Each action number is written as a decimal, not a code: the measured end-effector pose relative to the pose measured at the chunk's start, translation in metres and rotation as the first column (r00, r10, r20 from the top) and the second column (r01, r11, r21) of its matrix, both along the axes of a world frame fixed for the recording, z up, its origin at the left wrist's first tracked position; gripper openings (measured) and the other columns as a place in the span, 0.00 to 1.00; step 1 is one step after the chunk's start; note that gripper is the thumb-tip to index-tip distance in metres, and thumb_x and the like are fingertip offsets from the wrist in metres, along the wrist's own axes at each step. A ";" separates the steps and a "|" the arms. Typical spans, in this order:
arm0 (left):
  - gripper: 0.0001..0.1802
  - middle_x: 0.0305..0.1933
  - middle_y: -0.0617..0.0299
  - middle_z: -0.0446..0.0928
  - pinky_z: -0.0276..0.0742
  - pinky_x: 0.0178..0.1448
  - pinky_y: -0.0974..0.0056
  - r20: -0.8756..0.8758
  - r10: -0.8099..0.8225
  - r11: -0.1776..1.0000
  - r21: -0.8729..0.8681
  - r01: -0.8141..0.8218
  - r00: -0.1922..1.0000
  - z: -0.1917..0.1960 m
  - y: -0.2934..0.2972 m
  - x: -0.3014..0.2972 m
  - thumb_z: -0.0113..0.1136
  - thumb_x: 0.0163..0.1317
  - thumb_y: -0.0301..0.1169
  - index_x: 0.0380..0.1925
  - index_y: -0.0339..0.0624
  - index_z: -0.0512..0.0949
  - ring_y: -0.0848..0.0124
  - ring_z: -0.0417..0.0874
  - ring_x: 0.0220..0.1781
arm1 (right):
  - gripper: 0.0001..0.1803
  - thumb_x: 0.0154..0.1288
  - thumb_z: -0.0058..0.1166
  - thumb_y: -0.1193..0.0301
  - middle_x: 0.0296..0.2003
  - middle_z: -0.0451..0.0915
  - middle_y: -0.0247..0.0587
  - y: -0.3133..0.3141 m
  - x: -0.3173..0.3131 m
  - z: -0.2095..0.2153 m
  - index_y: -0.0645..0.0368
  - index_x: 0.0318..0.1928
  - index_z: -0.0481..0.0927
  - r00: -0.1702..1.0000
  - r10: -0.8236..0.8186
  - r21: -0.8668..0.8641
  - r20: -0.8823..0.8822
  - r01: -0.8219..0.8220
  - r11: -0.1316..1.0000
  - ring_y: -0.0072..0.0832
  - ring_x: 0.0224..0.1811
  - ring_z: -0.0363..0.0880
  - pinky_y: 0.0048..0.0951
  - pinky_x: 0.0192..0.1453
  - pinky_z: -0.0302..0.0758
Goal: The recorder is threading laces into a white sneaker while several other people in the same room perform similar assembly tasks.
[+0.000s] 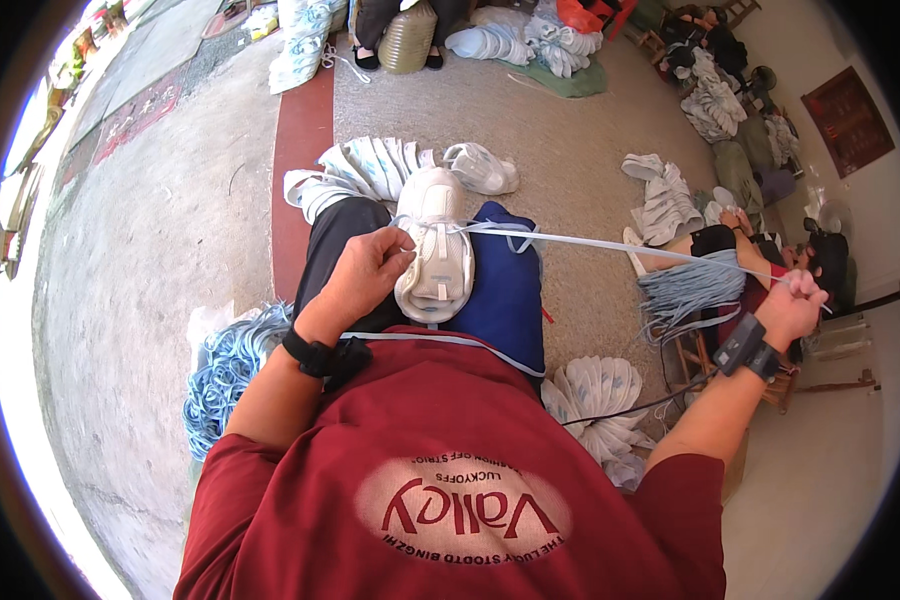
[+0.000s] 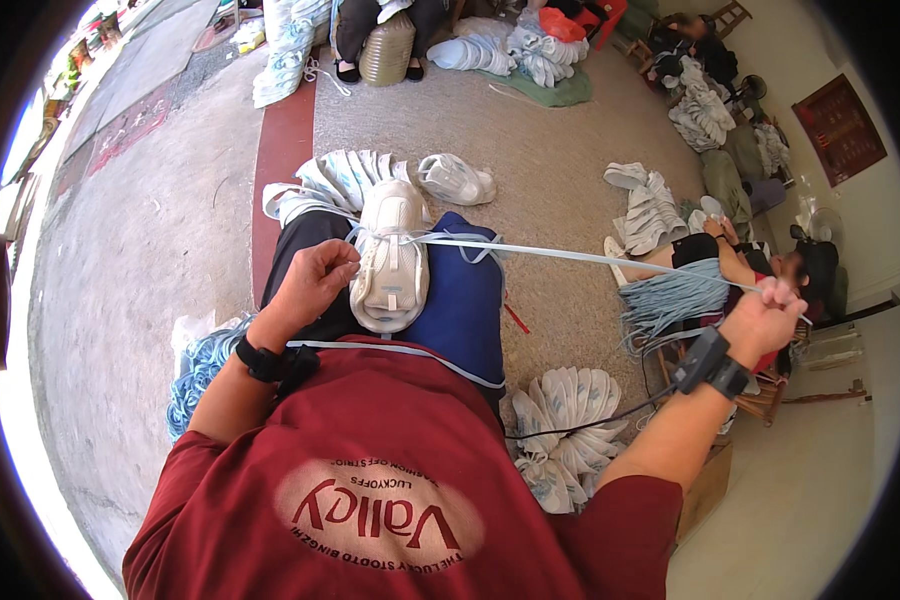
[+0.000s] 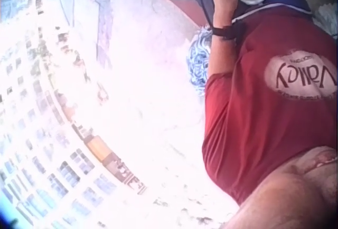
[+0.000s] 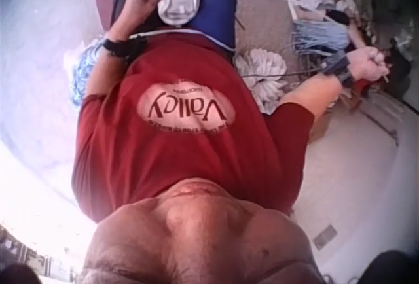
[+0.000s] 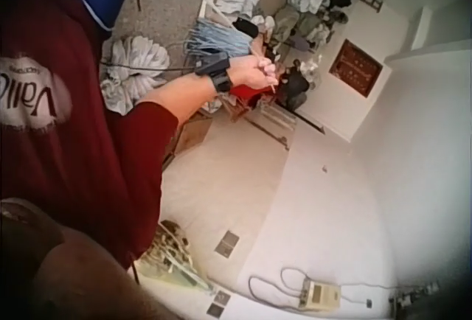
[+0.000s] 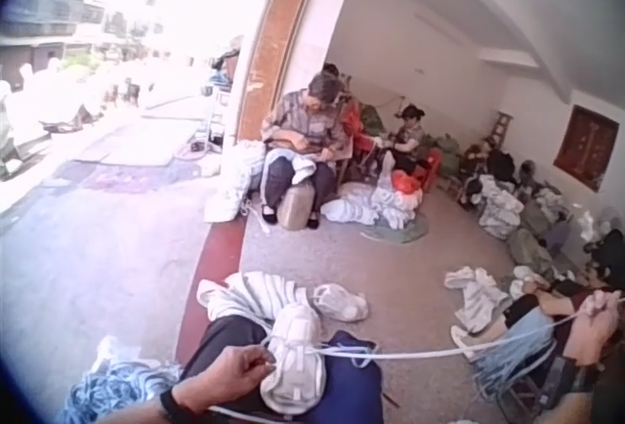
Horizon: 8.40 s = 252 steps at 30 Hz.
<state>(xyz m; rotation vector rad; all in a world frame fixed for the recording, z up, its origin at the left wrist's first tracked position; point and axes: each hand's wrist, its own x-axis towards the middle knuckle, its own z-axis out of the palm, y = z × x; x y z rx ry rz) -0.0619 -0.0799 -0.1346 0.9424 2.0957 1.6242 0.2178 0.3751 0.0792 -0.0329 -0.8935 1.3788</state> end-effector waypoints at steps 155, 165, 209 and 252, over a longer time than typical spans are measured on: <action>0.06 0.16 0.60 0.75 0.69 0.26 0.69 -0.071 -0.110 0.967 -0.238 0.090 0.991 -0.052 0.051 -0.071 0.59 0.41 0.22 0.21 0.30 0.78 0.77 0.72 0.19 | 0.06 0.52 0.49 0.72 0.24 0.79 0.49 -0.273 -0.255 -0.257 0.60 0.29 0.77 0.272 -0.588 0.582 0.762 -0.686 0.437 0.42 0.30 0.80 0.38 0.33 0.76; 0.04 0.18 0.63 0.76 0.69 0.27 0.71 0.026 -0.036 0.974 -0.222 0.041 0.999 -0.065 0.036 -0.080 0.54 0.43 0.20 0.20 0.32 0.78 0.79 0.72 0.21 | 0.05 0.49 0.49 0.73 0.18 0.75 0.47 -0.282 -0.263 -0.259 0.62 0.23 0.75 0.516 -0.615 0.706 0.596 -0.702 0.095 0.38 0.26 0.78 0.38 0.28 0.77; 0.13 0.40 0.60 0.75 0.70 0.47 0.71 0.068 -0.310 0.838 0.491 0.238 0.948 0.140 0.013 0.036 0.58 0.59 0.33 0.41 0.37 0.80 0.74 0.74 0.44 | 0.11 0.69 0.44 0.67 0.19 0.65 0.25 -0.294 -0.170 -0.087 0.62 0.38 0.75 -0.003 0.879 -0.270 0.477 -0.952 0.143 0.10 0.13 0.52 0.16 0.16 0.47; 0.14 0.36 0.55 0.78 0.73 0.48 0.59 -0.634 -0.073 0.988 -0.152 -0.032 0.770 0.023 0.030 0.005 0.60 0.54 0.36 0.35 0.37 0.78 0.57 0.78 0.42 | 0.13 0.66 0.48 0.67 0.17 0.65 0.24 -0.236 -0.228 -0.077 0.59 0.25 0.75 0.429 0.522 -0.007 0.737 -0.768 0.640 0.11 0.18 0.57 0.15 0.21 0.52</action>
